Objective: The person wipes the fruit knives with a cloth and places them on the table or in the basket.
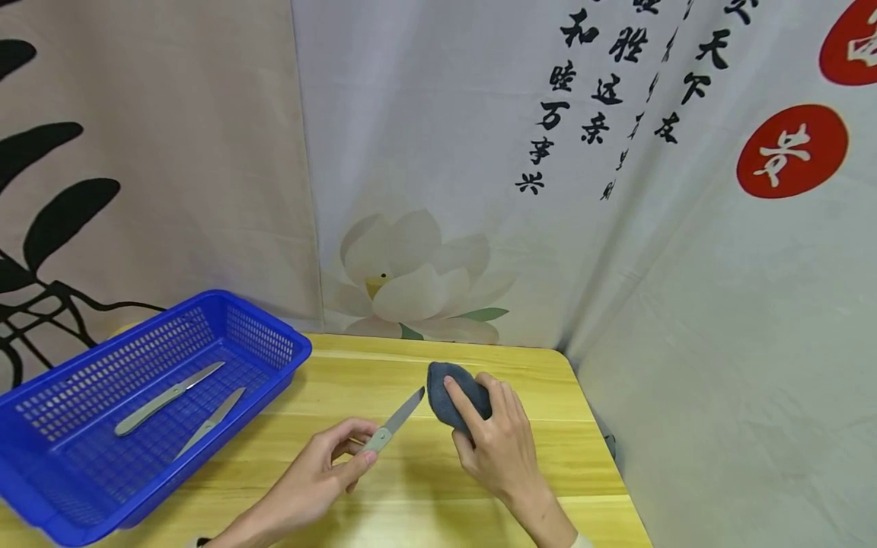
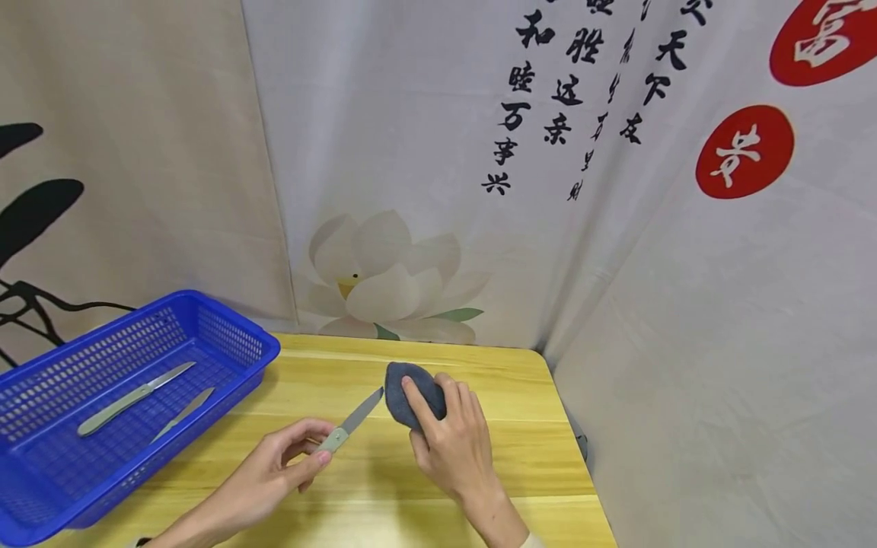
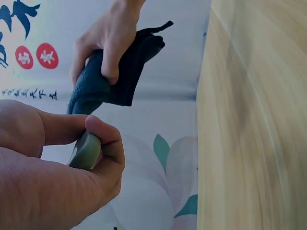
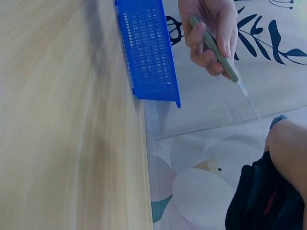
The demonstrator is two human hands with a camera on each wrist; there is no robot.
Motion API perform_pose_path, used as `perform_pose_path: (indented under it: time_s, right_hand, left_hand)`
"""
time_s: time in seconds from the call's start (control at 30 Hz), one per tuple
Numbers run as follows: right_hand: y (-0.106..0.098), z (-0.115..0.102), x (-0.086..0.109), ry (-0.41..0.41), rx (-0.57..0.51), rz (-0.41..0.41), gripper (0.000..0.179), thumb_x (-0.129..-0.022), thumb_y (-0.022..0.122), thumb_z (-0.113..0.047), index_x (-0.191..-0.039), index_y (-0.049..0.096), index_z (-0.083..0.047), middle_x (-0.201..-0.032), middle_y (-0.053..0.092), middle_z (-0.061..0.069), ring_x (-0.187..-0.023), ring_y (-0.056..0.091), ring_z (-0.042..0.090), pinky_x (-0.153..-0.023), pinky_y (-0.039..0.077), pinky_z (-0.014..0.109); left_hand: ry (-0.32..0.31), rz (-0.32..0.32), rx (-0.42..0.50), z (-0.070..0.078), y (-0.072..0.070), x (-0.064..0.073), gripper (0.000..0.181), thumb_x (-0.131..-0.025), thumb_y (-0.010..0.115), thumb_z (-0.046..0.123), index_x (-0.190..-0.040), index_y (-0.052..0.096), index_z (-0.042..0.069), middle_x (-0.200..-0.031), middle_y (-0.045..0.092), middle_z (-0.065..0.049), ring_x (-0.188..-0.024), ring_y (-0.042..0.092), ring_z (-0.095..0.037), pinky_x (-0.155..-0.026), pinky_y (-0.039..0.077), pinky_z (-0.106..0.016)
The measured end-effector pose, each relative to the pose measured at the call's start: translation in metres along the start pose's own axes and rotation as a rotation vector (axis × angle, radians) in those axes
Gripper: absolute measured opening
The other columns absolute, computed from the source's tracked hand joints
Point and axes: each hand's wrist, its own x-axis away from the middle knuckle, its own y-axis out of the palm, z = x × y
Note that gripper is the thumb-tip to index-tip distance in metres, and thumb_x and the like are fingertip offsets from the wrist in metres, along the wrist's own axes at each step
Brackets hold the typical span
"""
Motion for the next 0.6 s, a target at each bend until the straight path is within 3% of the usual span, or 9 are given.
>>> perform_pose_path:
  time_s: [0.27, 0.5, 0.6]
  right_hand:
    - [-0.003, -0.026, 0.002, -0.090, -0.082, -0.035, 0.078, -0.083, 0.074, -0.017, -0.160, 0.065, -0.022, -0.129, 0.067, 0.019, -0.100, 0.061, 0.026, -0.086, 0.059, 0.043]
    - [-0.004, -0.048, 0.003, -0.177, -0.120, -0.084, 0.090, -0.078, 0.090, -0.022, -0.163, 0.061, -0.024, -0.134, 0.066, 0.014, -0.100, 0.058, 0.021, -0.084, 0.055, 0.033]
    - [-0.003, -0.052, 0.005, -0.190, -0.125, -0.098, 0.092, -0.078, 0.090, -0.022, -0.164, 0.060, -0.024, -0.134, 0.065, 0.013, -0.099, 0.056, 0.021, -0.083, 0.053, 0.032]
  left_hand:
    - [-0.035, 0.047, 0.012, 0.001, 0.000, -0.004, 0.035, -0.115, 0.067, 0.022, -0.145, 0.064, 0.003, -0.134, 0.067, -0.019, -0.103, 0.069, -0.012, -0.072, 0.059, -0.027]
    - [-0.057, 0.033, 0.015, 0.002, -0.001, -0.006, 0.042, -0.115, 0.067, 0.027, -0.150, 0.063, 0.004, -0.140, 0.066, -0.020, -0.105, 0.070, -0.015, -0.073, 0.060, -0.030]
    - [-0.066, 0.029, 0.013, 0.003, -0.001, -0.006, 0.043, -0.115, 0.068, 0.028, -0.151, 0.063, 0.005, -0.138, 0.067, -0.018, -0.102, 0.070, -0.016, -0.072, 0.060, -0.031]
